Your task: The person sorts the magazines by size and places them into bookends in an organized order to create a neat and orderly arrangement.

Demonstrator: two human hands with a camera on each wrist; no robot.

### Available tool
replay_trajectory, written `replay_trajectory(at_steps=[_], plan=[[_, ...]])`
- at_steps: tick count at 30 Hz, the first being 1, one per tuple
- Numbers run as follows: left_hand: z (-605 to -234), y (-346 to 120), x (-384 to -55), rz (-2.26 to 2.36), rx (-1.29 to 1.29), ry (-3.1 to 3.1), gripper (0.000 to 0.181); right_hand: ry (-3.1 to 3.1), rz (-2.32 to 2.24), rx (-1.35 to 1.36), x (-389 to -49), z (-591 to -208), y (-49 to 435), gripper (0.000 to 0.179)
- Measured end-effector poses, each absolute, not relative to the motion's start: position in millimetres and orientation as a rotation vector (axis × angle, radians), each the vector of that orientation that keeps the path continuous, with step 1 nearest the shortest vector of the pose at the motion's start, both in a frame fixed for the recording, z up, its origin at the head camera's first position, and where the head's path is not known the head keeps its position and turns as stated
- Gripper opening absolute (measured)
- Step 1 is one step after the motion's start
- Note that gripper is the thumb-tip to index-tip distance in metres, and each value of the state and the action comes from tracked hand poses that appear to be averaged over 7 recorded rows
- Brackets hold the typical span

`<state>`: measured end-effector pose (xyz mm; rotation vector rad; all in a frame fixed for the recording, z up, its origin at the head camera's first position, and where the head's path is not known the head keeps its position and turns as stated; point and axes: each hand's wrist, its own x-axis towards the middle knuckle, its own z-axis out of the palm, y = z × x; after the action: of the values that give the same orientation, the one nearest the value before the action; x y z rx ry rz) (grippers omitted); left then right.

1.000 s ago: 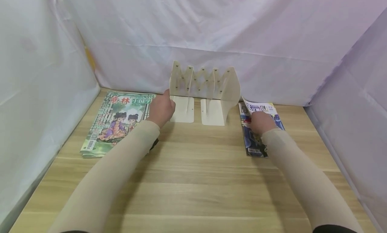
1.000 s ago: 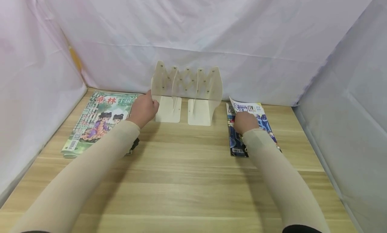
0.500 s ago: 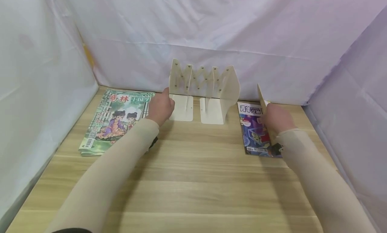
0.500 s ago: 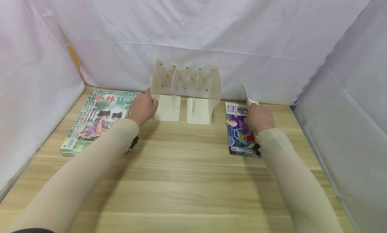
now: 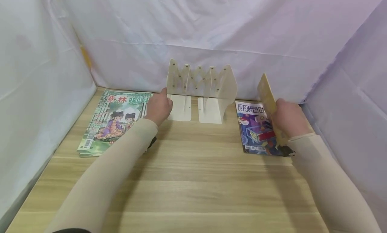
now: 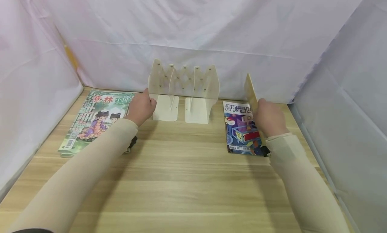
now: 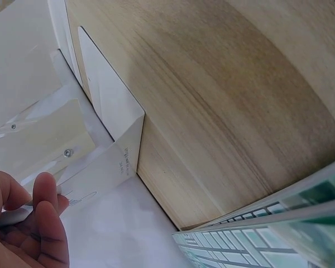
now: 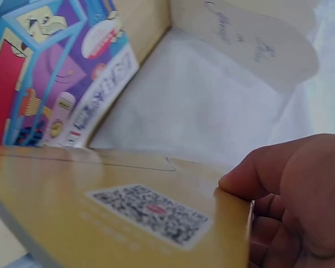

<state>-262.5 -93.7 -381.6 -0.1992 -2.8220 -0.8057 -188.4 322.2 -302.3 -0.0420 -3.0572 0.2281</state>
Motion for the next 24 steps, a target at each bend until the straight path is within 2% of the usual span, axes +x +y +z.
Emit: replay_trajectory(at_steps=[8,15,24], plan=[[-381.0,-93.2,-261.9,-0.804,-0.186,-2.834,0.046,-2.989,0.3,-0.07,-172.7,-285.0,308.5,0.025],[-385.3,-93.6,-262.4,-0.799,-0.217,-2.818,0.044,-2.858,0.366,-0.053,-165.4,-286.6,299.8,0.022],[-383.7,-93.6,-262.5,-0.784,-0.215,-2.816,0.044,-2.685,0.535,-0.072,-157.1,-287.9,291.6,0.026]])
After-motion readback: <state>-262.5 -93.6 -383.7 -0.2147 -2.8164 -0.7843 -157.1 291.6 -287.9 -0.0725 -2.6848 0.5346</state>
